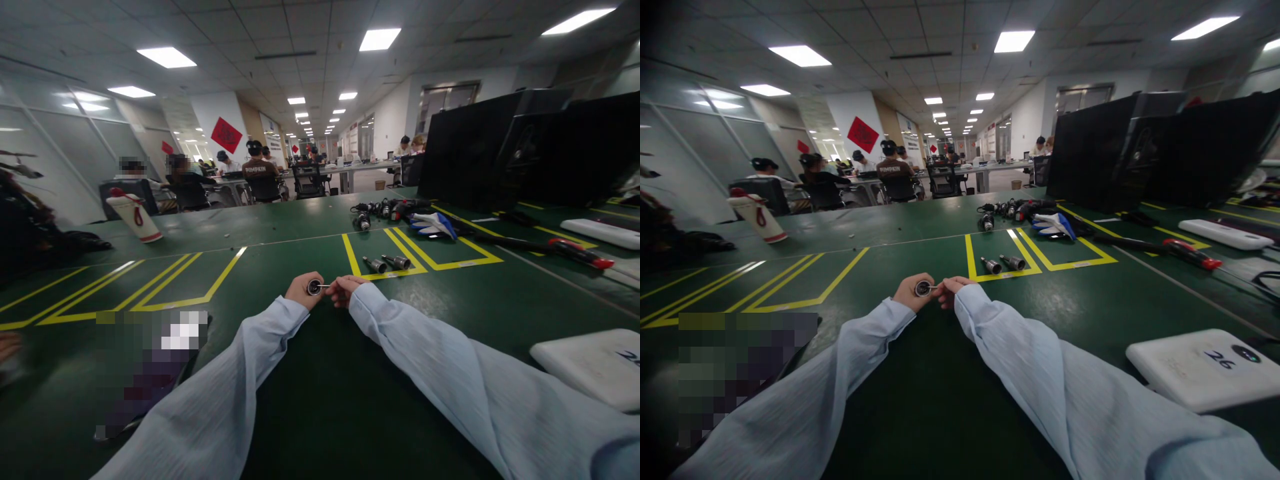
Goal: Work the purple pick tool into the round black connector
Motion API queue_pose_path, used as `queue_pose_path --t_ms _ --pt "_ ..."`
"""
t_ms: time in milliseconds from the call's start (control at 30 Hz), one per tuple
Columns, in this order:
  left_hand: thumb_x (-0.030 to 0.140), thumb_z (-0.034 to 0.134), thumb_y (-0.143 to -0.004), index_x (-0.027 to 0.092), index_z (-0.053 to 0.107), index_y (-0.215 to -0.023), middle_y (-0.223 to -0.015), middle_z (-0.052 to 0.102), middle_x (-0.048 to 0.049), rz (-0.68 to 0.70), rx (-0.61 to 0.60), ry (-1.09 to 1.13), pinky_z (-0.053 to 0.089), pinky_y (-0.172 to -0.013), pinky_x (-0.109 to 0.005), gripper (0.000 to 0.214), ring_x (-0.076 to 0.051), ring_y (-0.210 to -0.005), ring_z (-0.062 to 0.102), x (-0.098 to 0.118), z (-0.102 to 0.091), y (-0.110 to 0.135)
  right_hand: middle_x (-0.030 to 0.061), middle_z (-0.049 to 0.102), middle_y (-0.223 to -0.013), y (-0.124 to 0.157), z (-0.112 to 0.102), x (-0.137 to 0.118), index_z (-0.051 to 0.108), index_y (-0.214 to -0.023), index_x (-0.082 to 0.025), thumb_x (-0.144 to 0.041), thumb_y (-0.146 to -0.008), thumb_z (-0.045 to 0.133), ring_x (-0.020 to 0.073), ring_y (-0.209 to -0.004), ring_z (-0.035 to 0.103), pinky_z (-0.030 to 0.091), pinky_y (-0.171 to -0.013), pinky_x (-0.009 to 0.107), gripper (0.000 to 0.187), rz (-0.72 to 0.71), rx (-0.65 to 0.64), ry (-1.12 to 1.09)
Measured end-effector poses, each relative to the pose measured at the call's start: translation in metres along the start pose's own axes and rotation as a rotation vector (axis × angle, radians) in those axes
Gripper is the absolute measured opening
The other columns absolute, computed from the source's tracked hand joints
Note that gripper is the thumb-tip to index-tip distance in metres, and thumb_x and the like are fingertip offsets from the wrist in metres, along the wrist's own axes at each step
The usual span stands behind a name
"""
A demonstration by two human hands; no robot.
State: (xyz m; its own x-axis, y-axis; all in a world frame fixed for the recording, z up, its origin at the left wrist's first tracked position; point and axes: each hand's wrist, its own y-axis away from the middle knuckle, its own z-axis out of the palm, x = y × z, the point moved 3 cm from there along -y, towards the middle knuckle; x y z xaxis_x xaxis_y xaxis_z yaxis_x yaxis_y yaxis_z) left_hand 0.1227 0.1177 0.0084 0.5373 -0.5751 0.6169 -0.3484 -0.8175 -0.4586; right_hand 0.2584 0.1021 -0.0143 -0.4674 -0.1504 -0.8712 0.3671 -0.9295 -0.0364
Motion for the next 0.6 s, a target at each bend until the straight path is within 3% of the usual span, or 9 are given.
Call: queue_pose_path --t_ms 267,600 --pt "0.02 0.057 -0.057 0.014 0.047 -0.059 -0.053 0.044 0.0045 -0.005 -0.006 0.04 0.032 -0.046 -0.019 0.012 -0.007 -0.049 0.04 0.004 0.0 0.0 0.0025 0.066 -0.061 -0.002 -0.001 0.002 0.059 -0.066 -0.014 -0.034 -0.058 0.069 0.0094 -0.053 0.057 0.046 -0.049 0.022 0.024 0.041 -0.05 -0.074" --pt "0.023 0.057 -0.059 0.016 0.048 -0.058 -0.052 0.044 0.0044 -0.063 0.097 -0.141 0.032 -0.048 -0.02 0.012 -0.009 -0.051 0.041 -0.001 -0.002 0.0 0.001 0.061 -0.057 0.012 0.008 -0.007 0.059 -0.058 -0.017 -0.037 -0.066 0.059 0.0083 -0.047 0.051 0.043 -0.044 0.021 0.021 -0.267 0.171 0.349"
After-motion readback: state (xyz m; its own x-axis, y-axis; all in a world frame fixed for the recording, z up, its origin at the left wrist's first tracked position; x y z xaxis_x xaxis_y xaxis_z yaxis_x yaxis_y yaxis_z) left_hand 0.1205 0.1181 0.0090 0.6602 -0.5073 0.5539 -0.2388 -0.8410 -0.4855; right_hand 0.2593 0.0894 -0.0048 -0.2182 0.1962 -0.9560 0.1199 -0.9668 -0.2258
